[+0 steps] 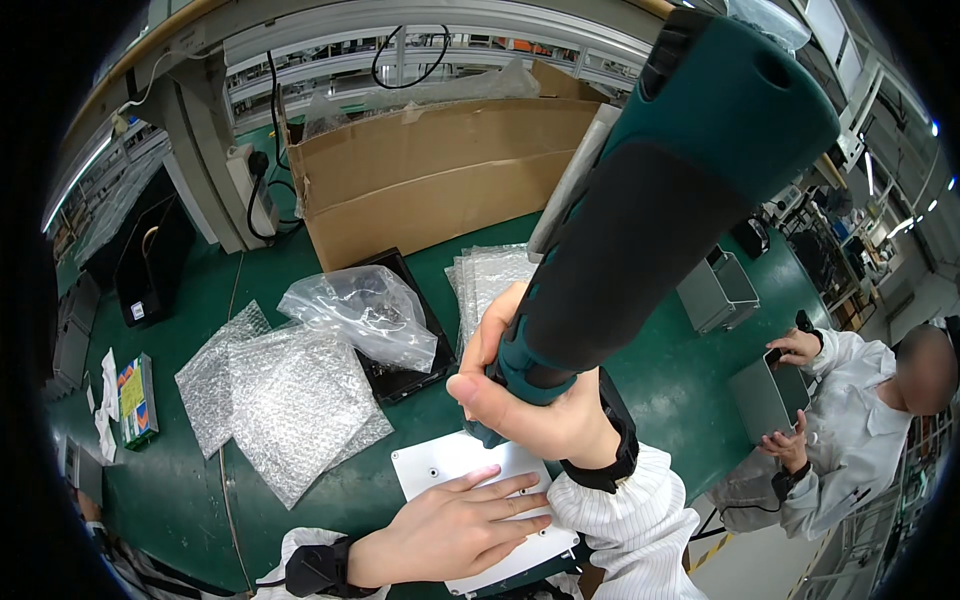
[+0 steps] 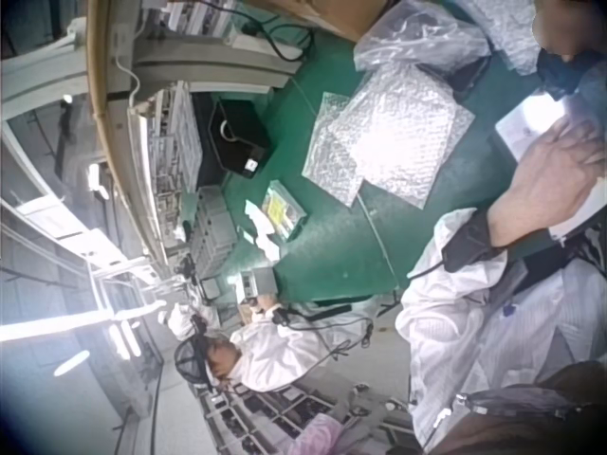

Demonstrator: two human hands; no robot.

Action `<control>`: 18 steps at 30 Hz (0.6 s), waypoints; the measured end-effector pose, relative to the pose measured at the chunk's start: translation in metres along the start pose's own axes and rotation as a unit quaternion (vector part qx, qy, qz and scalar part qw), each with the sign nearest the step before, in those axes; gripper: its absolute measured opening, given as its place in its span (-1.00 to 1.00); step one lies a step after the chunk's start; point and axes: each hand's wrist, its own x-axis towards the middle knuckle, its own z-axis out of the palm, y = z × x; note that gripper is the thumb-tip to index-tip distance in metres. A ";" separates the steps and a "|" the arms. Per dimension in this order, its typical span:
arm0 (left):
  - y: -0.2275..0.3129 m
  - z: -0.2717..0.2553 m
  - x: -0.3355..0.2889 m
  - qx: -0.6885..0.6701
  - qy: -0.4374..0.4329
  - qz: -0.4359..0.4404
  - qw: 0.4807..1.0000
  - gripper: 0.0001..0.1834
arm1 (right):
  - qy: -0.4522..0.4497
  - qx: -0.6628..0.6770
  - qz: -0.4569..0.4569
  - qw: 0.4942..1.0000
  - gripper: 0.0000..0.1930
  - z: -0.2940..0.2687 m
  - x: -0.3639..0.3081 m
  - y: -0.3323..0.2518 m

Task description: Connecting wires and screwing a panel onto a metal enclosure using an electric screwdriver.

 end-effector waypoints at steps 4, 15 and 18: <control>0.000 -0.001 0.000 -0.003 0.000 -0.001 1.000 -0.66 | -0.008 -0.009 -0.004 1.000 -0.75 0.001 0.000 0.000; 0.001 -0.001 -0.001 -0.002 0.015 0.004 1.000 -0.65 | 0.000 -0.015 -0.014 1.000 -0.75 0.004 -0.002 0.000; 0.001 0.000 -0.002 0.003 0.017 0.007 1.000 -0.65 | -0.012 -0.015 -0.008 1.000 -0.75 0.002 -0.002 0.001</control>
